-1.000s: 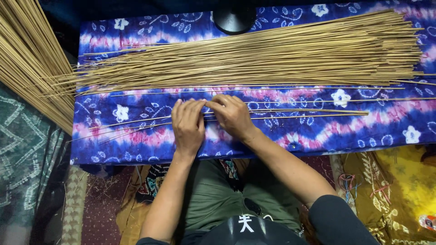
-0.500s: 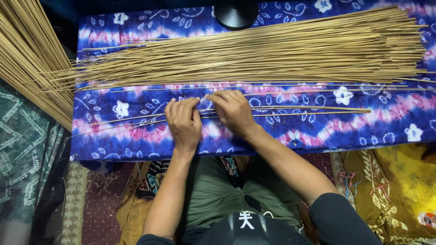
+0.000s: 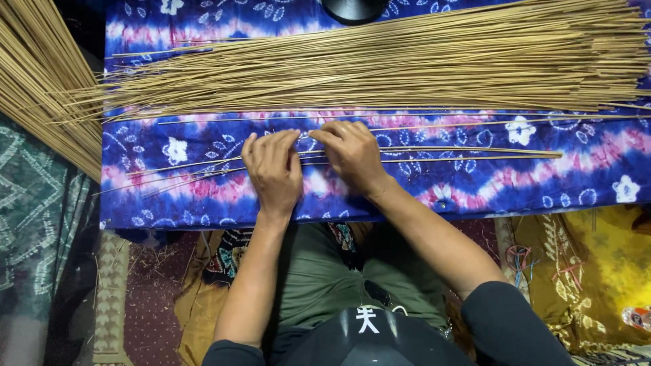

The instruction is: Arrange thin wooden sticks on a patterned cloth for sorting or assembly.

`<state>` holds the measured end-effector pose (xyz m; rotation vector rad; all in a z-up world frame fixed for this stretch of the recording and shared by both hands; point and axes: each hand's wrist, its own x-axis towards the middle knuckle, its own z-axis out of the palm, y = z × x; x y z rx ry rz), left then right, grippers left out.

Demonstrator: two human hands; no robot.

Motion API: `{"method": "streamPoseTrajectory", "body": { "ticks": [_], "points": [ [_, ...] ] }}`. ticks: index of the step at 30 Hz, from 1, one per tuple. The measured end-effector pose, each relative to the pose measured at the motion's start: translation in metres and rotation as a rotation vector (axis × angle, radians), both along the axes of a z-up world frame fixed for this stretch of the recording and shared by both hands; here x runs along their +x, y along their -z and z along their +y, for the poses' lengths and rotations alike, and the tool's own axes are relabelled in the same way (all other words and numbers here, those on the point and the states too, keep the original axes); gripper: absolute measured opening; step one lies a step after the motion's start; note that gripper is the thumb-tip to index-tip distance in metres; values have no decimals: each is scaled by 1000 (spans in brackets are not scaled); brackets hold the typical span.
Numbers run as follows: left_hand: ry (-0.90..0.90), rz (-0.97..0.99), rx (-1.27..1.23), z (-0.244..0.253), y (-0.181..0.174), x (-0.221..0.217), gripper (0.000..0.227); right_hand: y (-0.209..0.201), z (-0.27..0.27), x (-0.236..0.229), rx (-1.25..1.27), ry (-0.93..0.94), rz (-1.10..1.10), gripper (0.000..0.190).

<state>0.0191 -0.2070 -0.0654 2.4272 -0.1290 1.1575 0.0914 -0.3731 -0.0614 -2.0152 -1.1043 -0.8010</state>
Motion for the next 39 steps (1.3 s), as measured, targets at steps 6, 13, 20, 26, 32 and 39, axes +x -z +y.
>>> {"method": "streamPoseTrajectory", "body": {
  "ticks": [6, 13, 20, 26, 32, 39],
  "points": [
    [-4, 1, -2, 4, 17, 3, 28, 0, 5, -4, -2, -7, 13, 20],
    [20, 2, 27, -1, 5, 2, 37, 5, 2, -1, -12, -7, 7, 20],
    [-50, -12, 12, 6, 15, 3, 31, 1, 0, -1, -19, 17, 0, 20],
    [11, -3, 17, 2, 12, 2, 30, -1, 5, -6, -16, 12, 6, 21],
    [-49, -8, 10, 2, 5, 1, 28, 0, 0, -1, -19, 13, 3, 20],
    [-46, -1, 16, 5, 15, 2, 26, 6, 2, -1, 1, 29, -30, 19]
  ]
}}
